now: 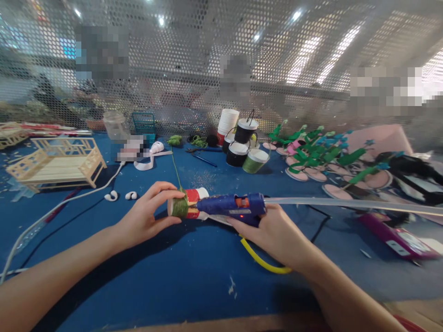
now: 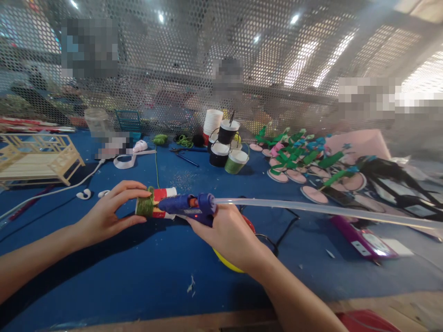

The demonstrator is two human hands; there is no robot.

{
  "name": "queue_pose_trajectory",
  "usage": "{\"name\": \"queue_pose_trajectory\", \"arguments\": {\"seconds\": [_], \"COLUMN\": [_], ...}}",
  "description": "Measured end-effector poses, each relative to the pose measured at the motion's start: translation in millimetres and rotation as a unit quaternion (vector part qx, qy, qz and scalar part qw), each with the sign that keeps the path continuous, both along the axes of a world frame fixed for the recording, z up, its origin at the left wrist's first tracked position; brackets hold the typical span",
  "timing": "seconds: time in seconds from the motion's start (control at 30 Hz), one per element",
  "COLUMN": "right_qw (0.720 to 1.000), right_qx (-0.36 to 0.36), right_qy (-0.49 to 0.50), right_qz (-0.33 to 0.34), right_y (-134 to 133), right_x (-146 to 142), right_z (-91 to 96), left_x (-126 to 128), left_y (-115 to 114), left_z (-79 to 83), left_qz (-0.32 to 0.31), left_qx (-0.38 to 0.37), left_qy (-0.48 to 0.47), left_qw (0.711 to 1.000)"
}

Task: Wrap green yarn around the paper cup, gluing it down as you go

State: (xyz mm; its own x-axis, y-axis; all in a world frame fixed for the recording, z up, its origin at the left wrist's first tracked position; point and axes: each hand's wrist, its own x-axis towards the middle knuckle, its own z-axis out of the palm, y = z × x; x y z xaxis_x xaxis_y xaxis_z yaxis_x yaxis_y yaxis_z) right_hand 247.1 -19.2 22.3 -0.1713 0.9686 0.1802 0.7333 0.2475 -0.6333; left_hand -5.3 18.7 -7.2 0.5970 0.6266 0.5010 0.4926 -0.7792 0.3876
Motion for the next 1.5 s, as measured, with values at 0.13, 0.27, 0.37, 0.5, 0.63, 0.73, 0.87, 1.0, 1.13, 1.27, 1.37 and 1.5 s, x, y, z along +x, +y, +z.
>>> {"name": "queue_pose_trajectory", "arguments": {"seconds": [0.13, 0.27, 0.37, 0.5, 0.63, 0.73, 0.87, 1.0, 1.13, 1.27, 1.37, 1.5], "right_qw": [1.0, 0.998, 0.998, 0.997, 0.998, 0.998, 0.999, 0.999, 0.998, 0.998, 0.999, 0.999], "right_qx": [-0.016, -0.045, -0.049, -0.049, -0.045, -0.035, -0.014, -0.016, -0.026, -0.032, -0.024, -0.008], "right_qy": [0.006, 0.011, 0.006, 0.024, 0.021, 0.009, 0.01, 0.011, 0.018, 0.018, 0.022, 0.023], "right_qz": [-0.013, -0.034, -0.051, -0.047, -0.046, -0.045, -0.044, -0.048, -0.054, -0.049, -0.041, -0.03], "right_y": [0.1, 1.4, 2.3, 2.9, 2.9, 3.7, 5.8, 7.1, 7.8, 7.8, 7.0, 6.1], "right_x": [-0.5, -1.8, -2.7, -2.4, -0.9, -0.3, -0.2, 0.2, -0.1, -1.0, -1.4, -0.9], "right_z": [-0.3, 1.3, 3.6, 4.7, 4.5, 4.3, 2.4, 0.5, 1.2, 2.5, 3.4, 3.6], "left_x": [-0.1, -0.2, -0.2, 0.2, 0.8, 1.0, 0.4, 0.1, 0.5, 0.8, 1.1, 1.0], "left_y": [-0.2, -1.5, -2.9, -4.5, -4.7, -4.2, -4.5, -5.4, -5.8, -5.8, -5.1, -3.7], "left_z": [-1.3, -4.6, -6.0, -5.1, -4.4, -5.2, -6.1, -5.3, -4.3, -3.9, -4.0, -4.4], "left_qz": [-0.002, -0.012, -0.014, -0.021, -0.023, -0.024, -0.031, -0.035, -0.04, -0.049, -0.05, -0.043], "left_qx": [0.005, 0.024, 0.036, 0.043, 0.042, 0.046, 0.054, 0.064, 0.075, 0.088, 0.089, 0.082], "left_qy": [0.002, 0.004, 0.008, 0.02, 0.022, 0.018, 0.027, 0.032, 0.038, 0.049, 0.05, 0.041], "left_qw": [1.0, 1.0, 0.999, 0.999, 0.999, 0.998, 0.998, 0.997, 0.996, 0.994, 0.994, 0.995]}}
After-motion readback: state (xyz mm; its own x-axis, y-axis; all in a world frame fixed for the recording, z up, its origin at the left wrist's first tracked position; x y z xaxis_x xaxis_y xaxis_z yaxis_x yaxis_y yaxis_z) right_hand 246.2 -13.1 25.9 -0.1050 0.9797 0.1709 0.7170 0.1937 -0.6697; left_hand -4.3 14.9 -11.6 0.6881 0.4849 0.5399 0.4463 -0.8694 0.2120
